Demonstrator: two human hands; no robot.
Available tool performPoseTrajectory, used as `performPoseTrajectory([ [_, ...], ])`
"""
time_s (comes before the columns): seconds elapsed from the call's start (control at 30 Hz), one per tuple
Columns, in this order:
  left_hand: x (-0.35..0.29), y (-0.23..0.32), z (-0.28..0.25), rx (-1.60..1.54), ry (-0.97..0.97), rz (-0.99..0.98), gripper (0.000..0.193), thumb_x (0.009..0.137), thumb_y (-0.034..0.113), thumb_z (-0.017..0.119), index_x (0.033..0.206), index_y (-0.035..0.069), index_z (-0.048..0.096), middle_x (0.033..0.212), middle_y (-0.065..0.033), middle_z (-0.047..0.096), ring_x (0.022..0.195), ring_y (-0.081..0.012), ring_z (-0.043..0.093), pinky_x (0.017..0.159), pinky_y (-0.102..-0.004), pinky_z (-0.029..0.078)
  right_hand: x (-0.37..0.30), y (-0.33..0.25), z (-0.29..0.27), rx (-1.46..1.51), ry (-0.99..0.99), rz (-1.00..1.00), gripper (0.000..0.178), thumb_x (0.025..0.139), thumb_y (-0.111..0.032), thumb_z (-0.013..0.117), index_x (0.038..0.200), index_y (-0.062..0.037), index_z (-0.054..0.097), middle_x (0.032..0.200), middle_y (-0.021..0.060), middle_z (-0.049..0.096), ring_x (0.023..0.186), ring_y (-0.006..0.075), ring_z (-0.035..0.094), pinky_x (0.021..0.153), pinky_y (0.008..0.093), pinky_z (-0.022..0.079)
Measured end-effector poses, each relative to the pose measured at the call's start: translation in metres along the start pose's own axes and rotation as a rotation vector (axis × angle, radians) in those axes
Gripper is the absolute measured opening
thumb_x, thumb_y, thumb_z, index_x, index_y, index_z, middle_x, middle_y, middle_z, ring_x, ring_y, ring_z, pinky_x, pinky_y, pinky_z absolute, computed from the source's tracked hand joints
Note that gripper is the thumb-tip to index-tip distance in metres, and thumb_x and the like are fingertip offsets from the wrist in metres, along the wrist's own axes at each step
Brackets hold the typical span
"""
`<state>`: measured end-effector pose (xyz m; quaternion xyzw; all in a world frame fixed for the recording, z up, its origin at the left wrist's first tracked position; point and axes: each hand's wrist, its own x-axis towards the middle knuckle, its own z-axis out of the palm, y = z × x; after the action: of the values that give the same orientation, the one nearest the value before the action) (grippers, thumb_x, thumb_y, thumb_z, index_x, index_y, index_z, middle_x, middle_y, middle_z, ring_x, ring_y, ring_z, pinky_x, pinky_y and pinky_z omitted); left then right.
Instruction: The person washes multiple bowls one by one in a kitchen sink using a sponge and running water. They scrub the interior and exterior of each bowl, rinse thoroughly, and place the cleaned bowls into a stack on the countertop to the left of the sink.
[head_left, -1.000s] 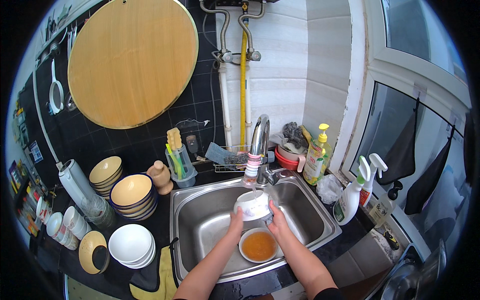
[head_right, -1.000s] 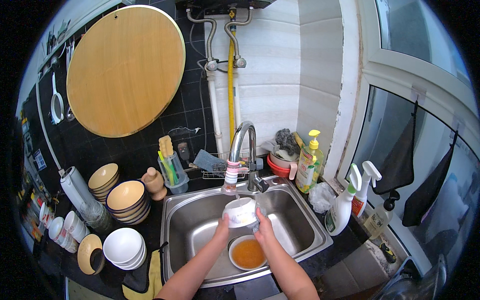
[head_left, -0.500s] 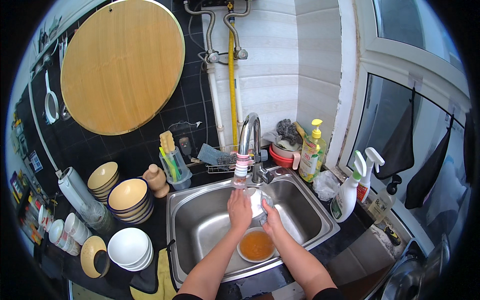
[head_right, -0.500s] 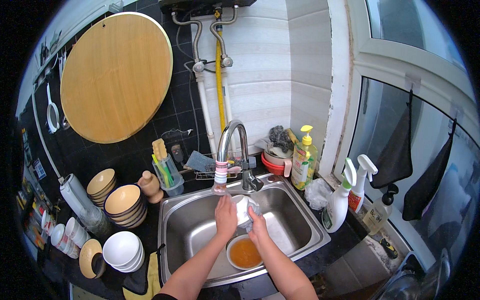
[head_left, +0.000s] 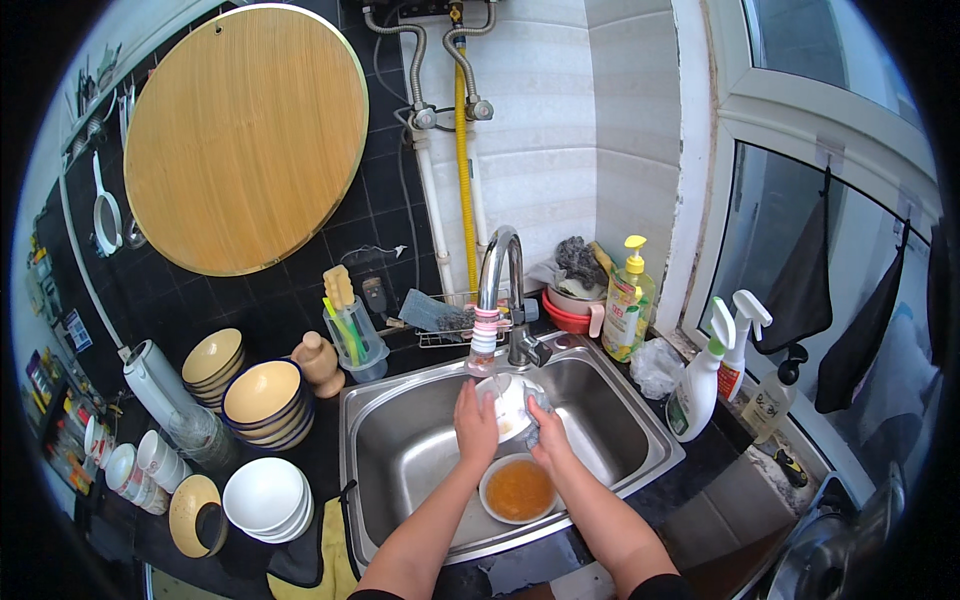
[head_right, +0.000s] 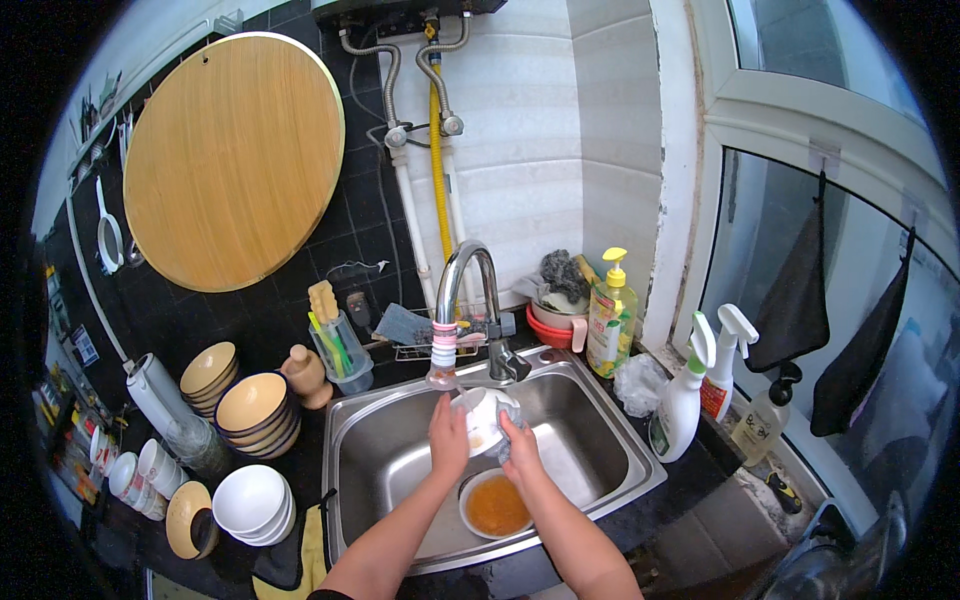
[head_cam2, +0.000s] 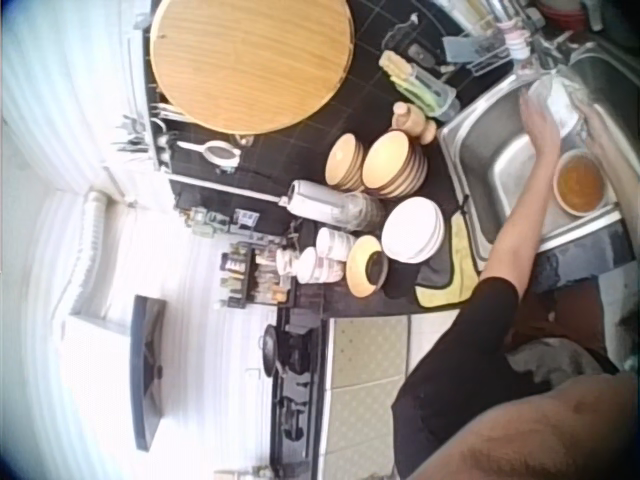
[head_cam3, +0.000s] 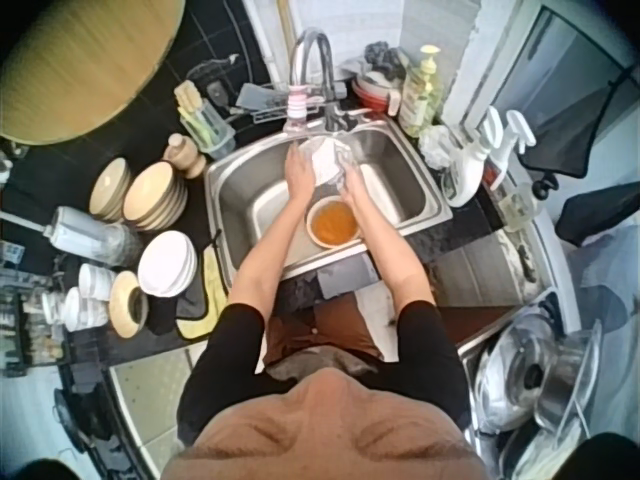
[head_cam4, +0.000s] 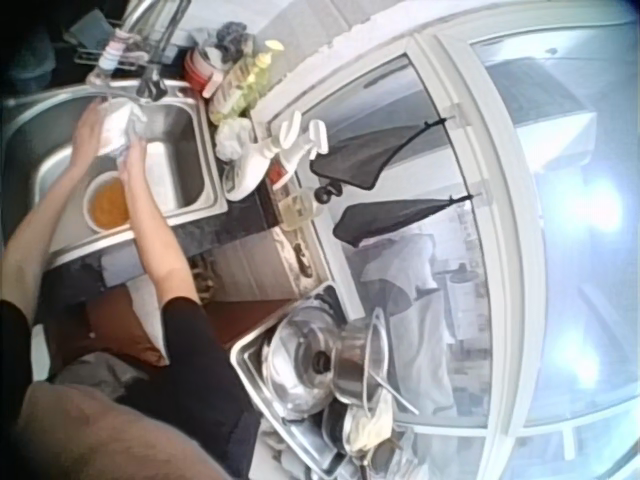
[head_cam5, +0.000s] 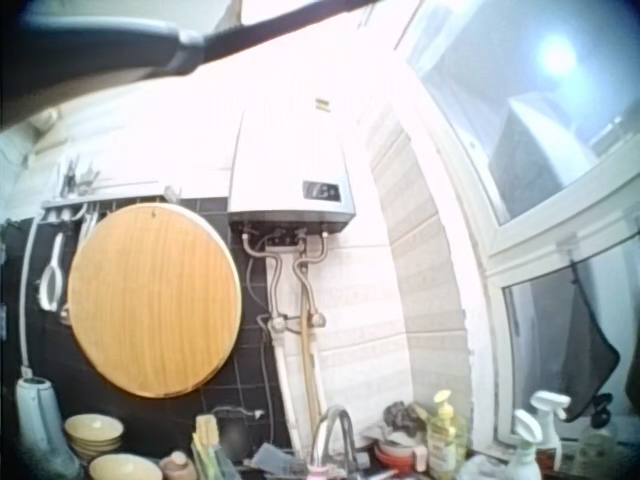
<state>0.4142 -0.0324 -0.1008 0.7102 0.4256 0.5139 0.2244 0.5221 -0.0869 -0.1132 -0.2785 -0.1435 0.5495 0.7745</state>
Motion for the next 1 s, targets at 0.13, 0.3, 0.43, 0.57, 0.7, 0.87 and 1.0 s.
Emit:
performPoseTrajectory([
  [0.13,-0.001,-0.024,-0.009,-0.38,-0.08,-0.433,0.053,0.088,0.039,0.036,0.121,-0.003,0.038,0.122,-0.0196,0.041,0.114,-0.0296,0.038,0.095,-0.0348,0.029,0.001,0.001,-0.002,-0.062,-0.045,0.039,0.038,0.079,-0.022,0.06,0.108,-0.001,0.047,0.095,0.0087,0.057,0.083,0.019,0.057,0.073,0.0328,0.047],
  [0.3,0.001,-0.037,-0.037,-0.956,-0.252,-0.921,0.057,0.083,0.052,0.039,0.115,0.005,0.047,0.113,-0.0095,0.052,0.105,-0.0219,0.049,0.089,-0.0334,0.039,0.0,-0.002,-0.001,-0.113,-0.044,0.119,0.036,0.081,-0.028,0.057,0.104,-0.0008,0.05,0.094,0.0093,0.058,0.084,0.0193,0.058,0.074,0.0347,0.048],
  [0.43,-0.001,-0.045,-0.06,-1.085,-0.354,-0.918,0.049,0.082,0.046,0.047,0.11,0.005,0.05,0.107,-0.0075,0.056,0.099,-0.0197,0.053,0.086,-0.0334,0.042,0.007,0.0,-0.008,-0.167,-0.049,0.162,0.037,0.082,-0.031,0.055,0.101,0.0004,0.051,0.091,0.0095,0.059,0.081,0.019,0.059,0.073,0.0349,0.049],
  [0.57,-0.022,-0.066,-0.075,-1.309,-0.56,-0.843,0.046,0.079,0.032,0.057,0.112,0.003,0.047,0.109,-0.0084,0.054,0.102,-0.0214,0.051,0.089,-0.0367,0.04,0.013,-0.002,-0.013,-0.252,0.02,0.191,0.042,0.079,-0.034,0.057,0.098,0.0033,0.052,0.086,0.011,0.06,0.078,0.0194,0.06,0.067,0.0335,0.05],
  [0.7,-0.036,-0.053,-0.084,-1.388,-0.66,-0.731,0.052,0.07,0.013,0.066,0.116,0.003,0.043,0.111,-0.0083,0.052,0.104,-0.0223,0.05,0.091,-0.0378,0.038,-0.009,-0.02,0.015,-0.51,0.135,0.142,0.043,0.077,-0.034,0.06,0.096,0.004,0.052,0.086,0.011,0.059,0.076,0.0187,0.059,0.064,0.0309,0.049],
  [0.87,-0.036,-0.021,-0.08,-1.084,-0.673,-0.62,0.051,0.063,0.005,0.069,0.11,0.004,0.05,0.104,-0.0052,0.057,0.097,-0.0171,0.052,0.086,-0.0316,0.039,0.004,-0.018,0.004,-0.627,0.111,0.053,0.043,0.08,-0.034,0.055,0.104,0.0018,0.052,0.091,0.0098,0.057,0.08,0.0167,0.055,0.067,0.0284,0.045],
  [1.0,-0.037,-0.007,-0.068,-0.886,-0.637,-0.583,0.044,0.06,0.005,0.072,0.102,0.005,0.057,0.095,-0.003,0.06,0.087,-0.0125,0.055,0.08,-0.0266,0.041,0.02,0.001,-0.016,-0.87,-0.011,-0.175,0.037,0.084,-0.032,0.047,0.108,-0.003,0.053,0.092,0.0091,0.057,0.085,0.0166,0.053,0.074,0.0281,0.041],
])
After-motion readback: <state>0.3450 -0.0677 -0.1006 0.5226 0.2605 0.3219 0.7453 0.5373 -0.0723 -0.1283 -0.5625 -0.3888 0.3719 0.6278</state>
